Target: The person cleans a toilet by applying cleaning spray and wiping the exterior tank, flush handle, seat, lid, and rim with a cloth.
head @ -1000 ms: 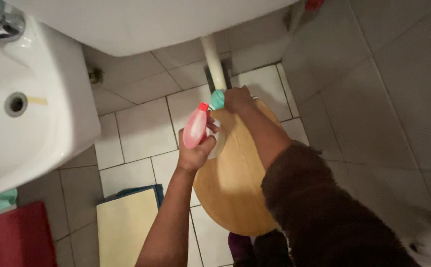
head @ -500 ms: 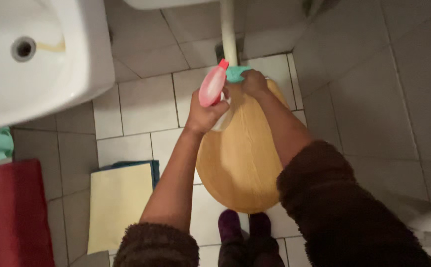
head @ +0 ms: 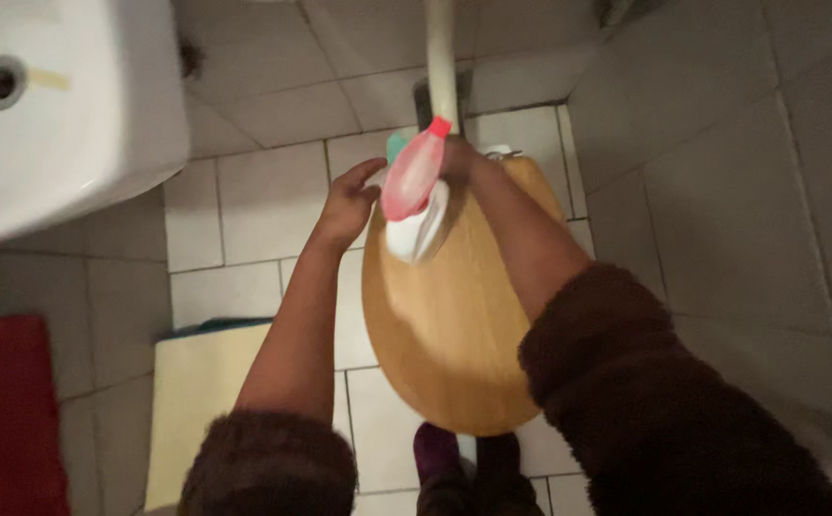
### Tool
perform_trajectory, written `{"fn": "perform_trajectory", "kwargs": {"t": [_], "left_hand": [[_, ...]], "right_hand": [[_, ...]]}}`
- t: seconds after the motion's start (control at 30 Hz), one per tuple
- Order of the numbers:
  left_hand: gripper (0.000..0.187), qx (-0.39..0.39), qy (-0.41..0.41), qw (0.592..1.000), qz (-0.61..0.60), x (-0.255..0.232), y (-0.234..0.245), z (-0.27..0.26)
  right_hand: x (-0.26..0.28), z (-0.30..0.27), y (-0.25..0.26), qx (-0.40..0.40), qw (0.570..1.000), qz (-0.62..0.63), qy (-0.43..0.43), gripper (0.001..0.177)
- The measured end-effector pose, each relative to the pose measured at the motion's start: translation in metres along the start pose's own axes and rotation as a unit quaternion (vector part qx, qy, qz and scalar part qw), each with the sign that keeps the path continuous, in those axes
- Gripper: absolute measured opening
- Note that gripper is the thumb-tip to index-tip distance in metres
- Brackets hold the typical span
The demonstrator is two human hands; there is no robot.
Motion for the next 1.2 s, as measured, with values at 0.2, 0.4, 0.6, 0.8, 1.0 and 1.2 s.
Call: {"fn": "perform_trajectory", "kwargs": {"t": [0.2,0.4,0.6,0.8,1.0,1.2], "left_hand": [[0.057,0.070,-0.164,0.942,0.283,0.035,-0.018,0.037],[0.053,-0.025,-0.044,0.998,0.039,-0.010,-0.040,0.031],[0.049,-0.019,0.185,0.978,0.090,-0.040,-0.047,0.040],[0.040,-0.198,0.051,0.963,0.176,-0.010,-0.035,0.022],[0.028,-0.408,-0.048,0.856,0.314,0.005,-0.068,-0.109],[0.023,-0.222,-0.110,0.920,0.303,-0.037,-0.177,-0.161]], "right_hand": [[-0.031,-0.026,0.011,0.006,0.978,0.126,-0.165,0.021],[0.041,0.016,-0.007,-0.195,0.944,0.266,0.019,0.015],[-0.027,0.023,-0.007,-0.138,0.971,0.130,0.146,0.014],[-0.102,-0.073,0.026,-0.094,0.962,0.219,-0.130,0.032],[-0.087,-0.111,0.043,-0.217,0.881,0.307,-0.288,0.029],[-0.046,-0.139,0.048,-0.358,0.753,0.550,-0.043,0.037]]}}
Point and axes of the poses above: each hand's wrist, its own z-axis towards the middle knuckle, its own y-axis out of the back of the hand, x = y × z, the point moved 1 cm from there along z, towards the middle knuckle, and after that the axes turned 1 degree about y, right-handed, at the moved point
